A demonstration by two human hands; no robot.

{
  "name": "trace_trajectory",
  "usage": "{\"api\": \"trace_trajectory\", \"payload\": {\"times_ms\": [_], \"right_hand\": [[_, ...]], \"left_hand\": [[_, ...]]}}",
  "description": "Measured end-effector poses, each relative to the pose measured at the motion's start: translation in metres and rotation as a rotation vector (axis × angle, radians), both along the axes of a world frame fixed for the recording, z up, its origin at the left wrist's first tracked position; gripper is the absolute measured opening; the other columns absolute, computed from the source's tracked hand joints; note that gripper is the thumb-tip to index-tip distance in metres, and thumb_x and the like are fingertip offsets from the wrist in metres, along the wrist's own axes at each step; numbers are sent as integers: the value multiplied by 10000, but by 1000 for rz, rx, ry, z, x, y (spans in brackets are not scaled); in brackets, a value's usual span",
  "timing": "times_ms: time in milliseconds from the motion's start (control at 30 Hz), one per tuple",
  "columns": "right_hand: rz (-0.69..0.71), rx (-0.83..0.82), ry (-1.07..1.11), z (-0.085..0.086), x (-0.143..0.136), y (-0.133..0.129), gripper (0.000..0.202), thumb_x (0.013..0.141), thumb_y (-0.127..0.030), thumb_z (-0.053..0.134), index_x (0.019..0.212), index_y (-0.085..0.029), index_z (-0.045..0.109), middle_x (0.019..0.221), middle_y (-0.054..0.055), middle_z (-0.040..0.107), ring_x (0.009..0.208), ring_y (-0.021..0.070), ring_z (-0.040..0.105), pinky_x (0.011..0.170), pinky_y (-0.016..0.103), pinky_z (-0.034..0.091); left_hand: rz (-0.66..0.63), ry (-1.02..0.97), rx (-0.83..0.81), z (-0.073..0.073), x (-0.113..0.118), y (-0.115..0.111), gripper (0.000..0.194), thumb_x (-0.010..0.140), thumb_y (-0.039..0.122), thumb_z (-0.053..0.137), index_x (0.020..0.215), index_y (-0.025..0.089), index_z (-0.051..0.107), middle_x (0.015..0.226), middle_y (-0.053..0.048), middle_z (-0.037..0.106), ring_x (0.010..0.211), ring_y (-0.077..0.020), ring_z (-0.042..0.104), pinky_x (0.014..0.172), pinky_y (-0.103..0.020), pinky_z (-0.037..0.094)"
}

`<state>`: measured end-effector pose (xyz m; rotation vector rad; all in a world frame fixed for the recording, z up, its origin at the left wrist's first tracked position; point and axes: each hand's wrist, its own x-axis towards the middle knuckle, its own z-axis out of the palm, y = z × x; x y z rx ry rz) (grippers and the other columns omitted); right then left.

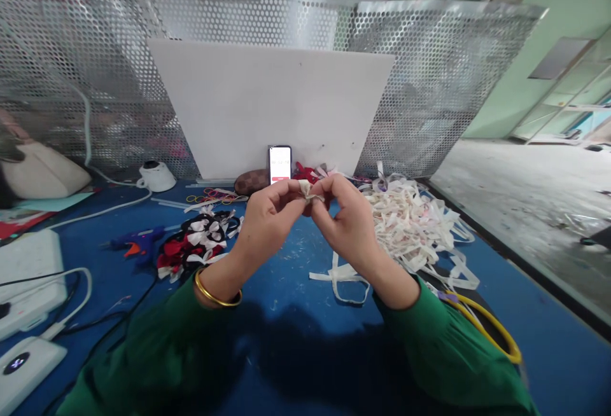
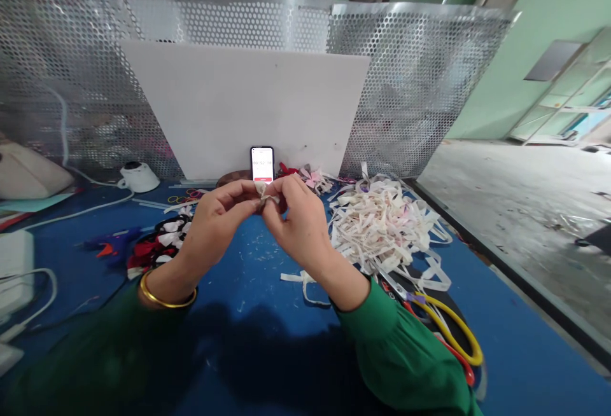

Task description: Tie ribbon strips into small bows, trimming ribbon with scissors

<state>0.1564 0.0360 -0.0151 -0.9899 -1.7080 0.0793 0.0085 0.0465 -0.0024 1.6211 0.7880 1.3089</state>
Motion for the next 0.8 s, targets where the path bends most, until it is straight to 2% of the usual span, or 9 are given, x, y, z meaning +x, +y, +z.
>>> {"api": "trace_trajectory", "payload": {"times_ms": [67,200,333,467,567,667,800], "right_hand": [[23,4,-22,1,2,1,127,810,-90,534,830,-216,538,770,-9,563,677,135,528,634,268,423],[69,-6,-70,3,6,3,130,805,-87,527,835,-213,524,781,-3,563,708,141,528,648,268,421],[61,-26,-143,6,7,1,136,806,-78,508,843,-208,519,790,8,562,719,147,524,654,277,413],[76,-54,-255,12,14,-3,109,830,-96,494,847,-202,513,804,18,544,719,154,517,659,299,406],[210,-96,-300,17,24,-3,123,809,-82,510,842,-198,533,793,4,547,693,134,510,648,284,408],[293,-161,-224,17,29,-1,138,780,-72,529,827,-197,562,741,-22,554,657,114,500,607,254,396],[256,-238,24,12,20,3,72,824,-133,544,792,-186,583,682,-31,557,621,104,482,576,248,378]], "left_hand": [[-12,33,8,0,-2,1,168,813,183,673,964,167,744,862,-38,730,816,-164,671,776,-261,533],[58,114,48,-1,-4,1,191,805,167,665,978,169,744,818,-28,716,761,-154,651,725,-254,513],[77,96,53,0,-1,-1,169,804,165,661,954,163,738,781,-16,696,719,-139,628,703,-251,505],[24,-13,-6,-2,1,-1,143,797,163,663,917,174,740,730,-3,662,695,-135,599,689,-256,499],[-49,-45,-64,-4,2,0,123,786,136,642,849,177,738,673,6,638,646,-127,573,651,-250,474],[-86,-25,-89,-4,1,0,114,792,137,637,832,175,737,650,8,635,633,-125,569,652,-250,470],[-26,34,-27,-1,0,0,182,836,185,647,983,160,751,707,-2,648,684,-132,585,682,-257,471]]}}
